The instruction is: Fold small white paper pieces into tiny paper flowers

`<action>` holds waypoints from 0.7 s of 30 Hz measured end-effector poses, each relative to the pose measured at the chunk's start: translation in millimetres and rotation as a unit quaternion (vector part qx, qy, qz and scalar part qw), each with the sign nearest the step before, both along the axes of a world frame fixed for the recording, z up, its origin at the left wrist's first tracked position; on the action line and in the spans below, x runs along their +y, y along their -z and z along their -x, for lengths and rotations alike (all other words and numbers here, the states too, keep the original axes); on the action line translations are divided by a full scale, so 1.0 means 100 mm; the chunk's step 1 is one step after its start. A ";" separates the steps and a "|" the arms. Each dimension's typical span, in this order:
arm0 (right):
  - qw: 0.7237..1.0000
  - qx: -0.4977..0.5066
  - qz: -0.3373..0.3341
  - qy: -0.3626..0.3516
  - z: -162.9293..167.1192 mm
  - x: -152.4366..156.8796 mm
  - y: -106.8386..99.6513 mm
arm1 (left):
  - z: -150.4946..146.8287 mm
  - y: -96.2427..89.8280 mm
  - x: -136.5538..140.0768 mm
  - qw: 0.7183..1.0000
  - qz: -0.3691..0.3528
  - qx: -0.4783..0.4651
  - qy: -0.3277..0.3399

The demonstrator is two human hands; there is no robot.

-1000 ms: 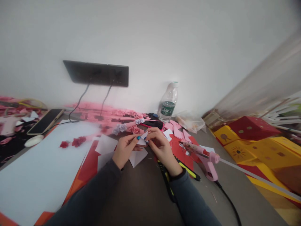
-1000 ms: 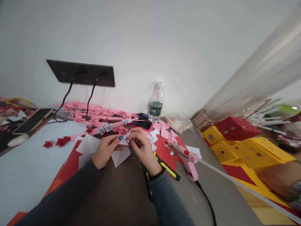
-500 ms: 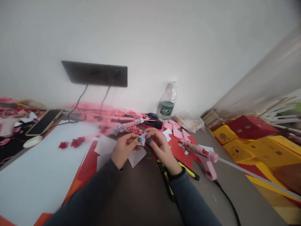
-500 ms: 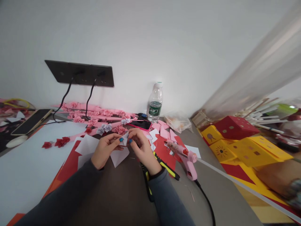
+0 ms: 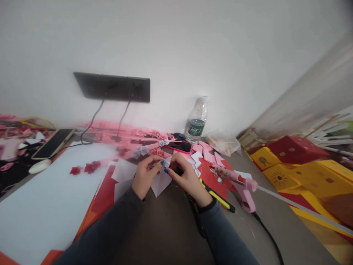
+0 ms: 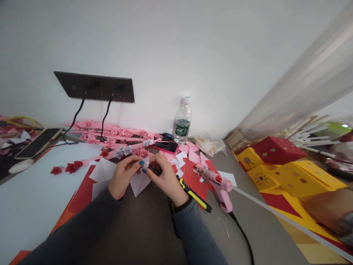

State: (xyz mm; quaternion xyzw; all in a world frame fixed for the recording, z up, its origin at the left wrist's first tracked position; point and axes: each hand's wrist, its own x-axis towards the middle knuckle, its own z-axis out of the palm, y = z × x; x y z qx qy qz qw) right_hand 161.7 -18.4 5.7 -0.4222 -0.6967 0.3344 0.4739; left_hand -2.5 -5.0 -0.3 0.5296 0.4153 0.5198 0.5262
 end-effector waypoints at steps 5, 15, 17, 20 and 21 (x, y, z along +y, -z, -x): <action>0.997 0.059 0.053 0.013 0.00 0.01 0.03 | -0.05 -0.05 -0.03 0.999 0.031 0.011 0.013; 0.995 0.070 0.068 0.011 0.00 0.02 0.02 | 0.01 -0.04 0.01 0.997 0.000 0.057 0.057; 0.996 0.069 0.063 0.008 0.00 0.02 0.01 | 0.01 -0.04 0.00 0.998 0.008 0.044 0.051; 0.996 0.064 0.064 -0.002 0.00 0.01 0.00 | -0.01 -0.07 -0.01 0.999 0.020 0.029 0.039; 0.996 0.063 0.067 -0.004 0.00 0.01 0.00 | -0.01 -0.08 -0.01 0.999 0.022 0.027 0.036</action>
